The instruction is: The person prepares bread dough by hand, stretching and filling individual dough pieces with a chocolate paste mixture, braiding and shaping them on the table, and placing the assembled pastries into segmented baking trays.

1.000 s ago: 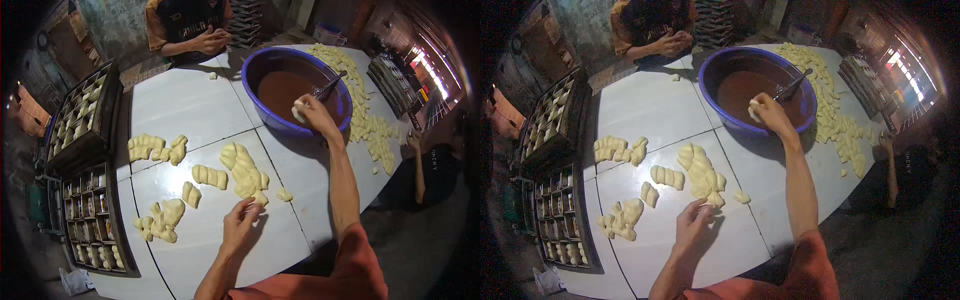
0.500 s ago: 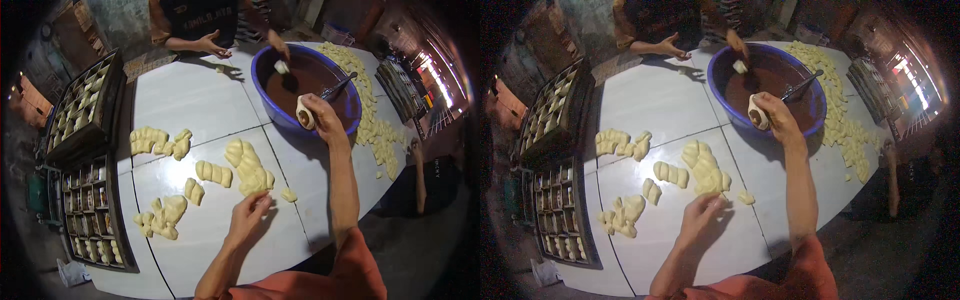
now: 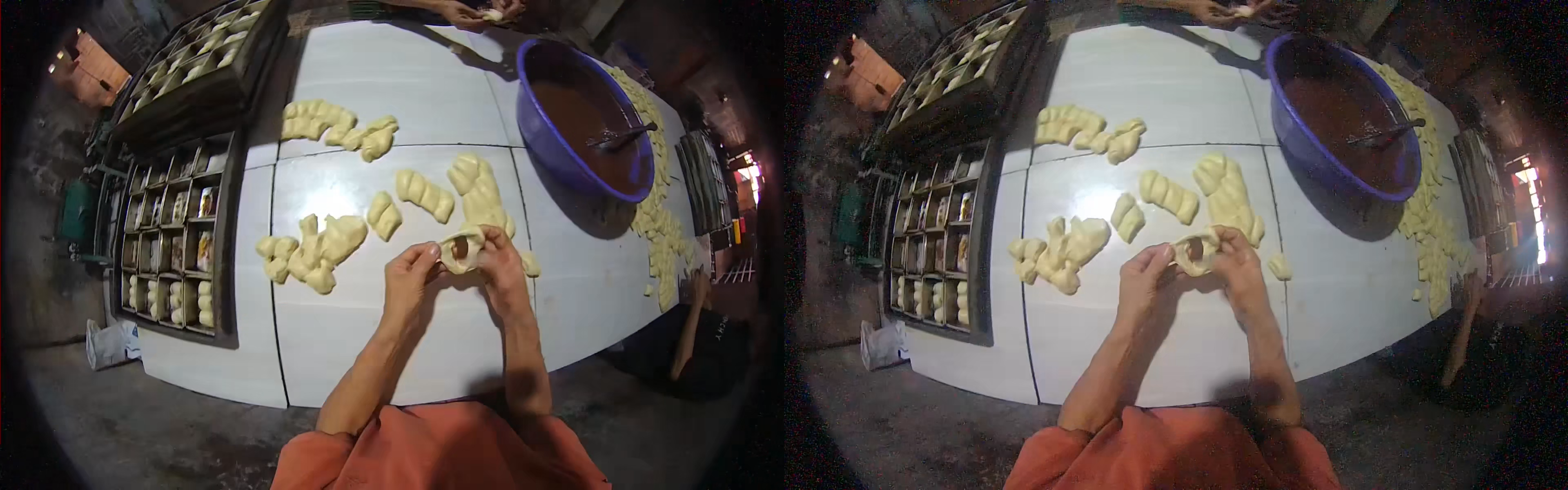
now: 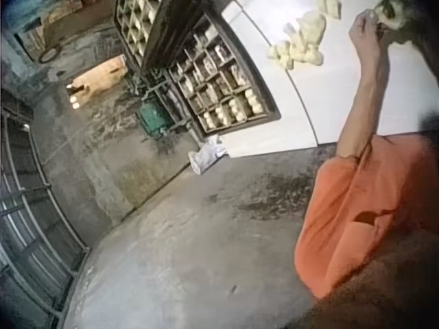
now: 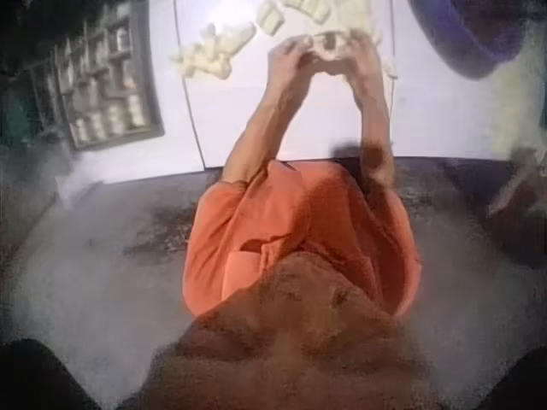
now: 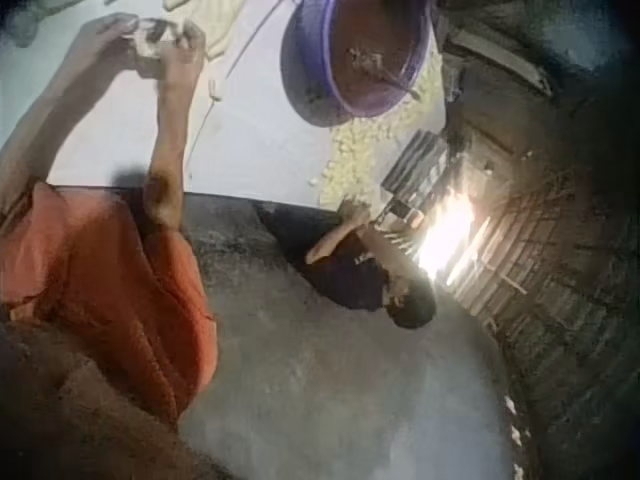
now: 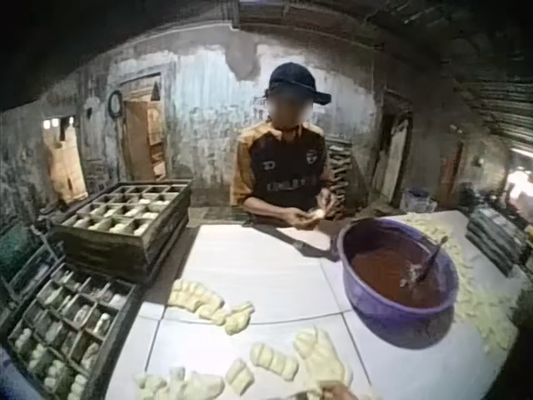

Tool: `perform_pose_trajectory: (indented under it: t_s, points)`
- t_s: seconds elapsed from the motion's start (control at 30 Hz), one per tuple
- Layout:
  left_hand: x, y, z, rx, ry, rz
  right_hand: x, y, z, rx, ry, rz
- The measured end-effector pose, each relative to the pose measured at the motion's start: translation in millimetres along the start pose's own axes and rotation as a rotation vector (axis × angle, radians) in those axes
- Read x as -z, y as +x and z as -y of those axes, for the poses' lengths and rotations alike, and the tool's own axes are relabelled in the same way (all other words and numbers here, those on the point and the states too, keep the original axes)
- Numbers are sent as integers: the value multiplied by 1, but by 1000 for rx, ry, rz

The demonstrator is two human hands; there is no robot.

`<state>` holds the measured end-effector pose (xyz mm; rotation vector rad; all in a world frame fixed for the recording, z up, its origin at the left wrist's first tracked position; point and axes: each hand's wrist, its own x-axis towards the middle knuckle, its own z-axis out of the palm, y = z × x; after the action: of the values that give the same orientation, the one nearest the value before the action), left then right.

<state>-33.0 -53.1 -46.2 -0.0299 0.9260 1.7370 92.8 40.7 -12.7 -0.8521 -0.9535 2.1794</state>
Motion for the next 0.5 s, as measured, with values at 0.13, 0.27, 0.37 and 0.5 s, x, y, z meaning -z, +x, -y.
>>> perform_pose_trajectory:
  t_s: [0.13,0.27,0.37,0.5]
  points:
    - [28,-10,-4,-162,84,-45,-23,-14,-53,233,-478,-18]
    - [39,-26,-13,-174,274,-72,-32,-14,-79,642,-1025,-58]
    - [38,-33,-25,-171,278,-42,-41,-8,-84,708,-1037,-73]
    - [44,-33,-64,-8,477,44,-53,-18,-79,108,-655,-42]
